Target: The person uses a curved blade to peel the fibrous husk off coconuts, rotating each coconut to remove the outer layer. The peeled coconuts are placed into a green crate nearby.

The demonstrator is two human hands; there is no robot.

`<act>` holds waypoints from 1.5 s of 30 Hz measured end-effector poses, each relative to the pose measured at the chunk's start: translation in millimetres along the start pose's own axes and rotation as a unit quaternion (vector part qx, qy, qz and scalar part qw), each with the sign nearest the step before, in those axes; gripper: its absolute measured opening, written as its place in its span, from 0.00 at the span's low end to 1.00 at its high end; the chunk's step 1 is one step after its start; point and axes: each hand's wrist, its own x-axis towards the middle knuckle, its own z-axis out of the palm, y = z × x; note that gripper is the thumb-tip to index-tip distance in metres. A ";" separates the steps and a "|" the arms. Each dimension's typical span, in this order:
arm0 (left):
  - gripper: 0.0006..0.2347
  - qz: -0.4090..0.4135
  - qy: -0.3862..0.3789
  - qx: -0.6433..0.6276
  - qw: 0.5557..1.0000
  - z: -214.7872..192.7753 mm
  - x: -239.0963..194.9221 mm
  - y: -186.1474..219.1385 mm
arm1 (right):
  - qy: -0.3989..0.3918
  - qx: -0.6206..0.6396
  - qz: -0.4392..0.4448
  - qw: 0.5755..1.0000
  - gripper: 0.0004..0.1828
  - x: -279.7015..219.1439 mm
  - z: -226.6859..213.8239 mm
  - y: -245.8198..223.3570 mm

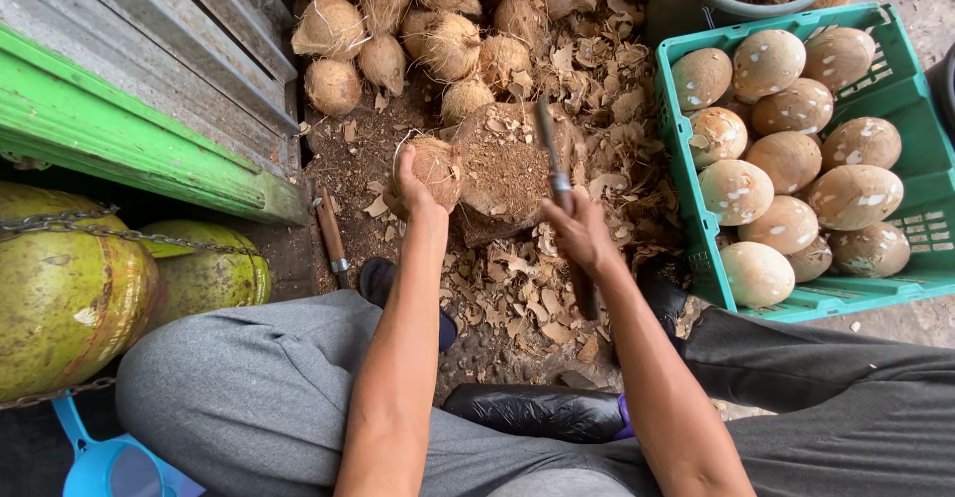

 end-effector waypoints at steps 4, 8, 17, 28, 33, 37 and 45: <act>0.28 0.058 -0.005 -0.037 0.998 4.7 -2.7 -6.2 | -0.106 -0.030 -0.016 0.994 0.17 36.1 27.1 -14.7; 0.35 0.060 0.002 0.002 0.998 16.1 -16.4 -27.9 | -0.020 0.022 0.048 0.998 0.12 39.6 5.5 -4.8; 0.33 0.432 -0.006 0.616 0.659 3.9 -5.3 -52.2 | 0.124 0.054 -0.079 0.988 0.09 -34.7 -2.6 10.3; 0.30 0.464 -0.098 0.557 0.682 16.1 41.6 -48.1 | 0.137 0.141 -0.295 0.935 0.06 -56.1 5.6 -27.5; 0.25 0.453 -0.048 0.572 0.682 14.0 37.5 -63.9 | 0.053 -0.031 0.017 0.998 0.12 -46.8 45.7 -4.0; 0.24 0.485 -0.045 0.584 0.649 14.9 36.7 -56.5 | 0.064 0.063 -0.068 0.994 0.18 -32.6 35.4 2.0; 0.25 0.500 -0.044 0.552 0.666 6.1 35.2 -57.4 | 0.047 0.059 -0.074 0.994 0.22 -15.9 40.0 34.2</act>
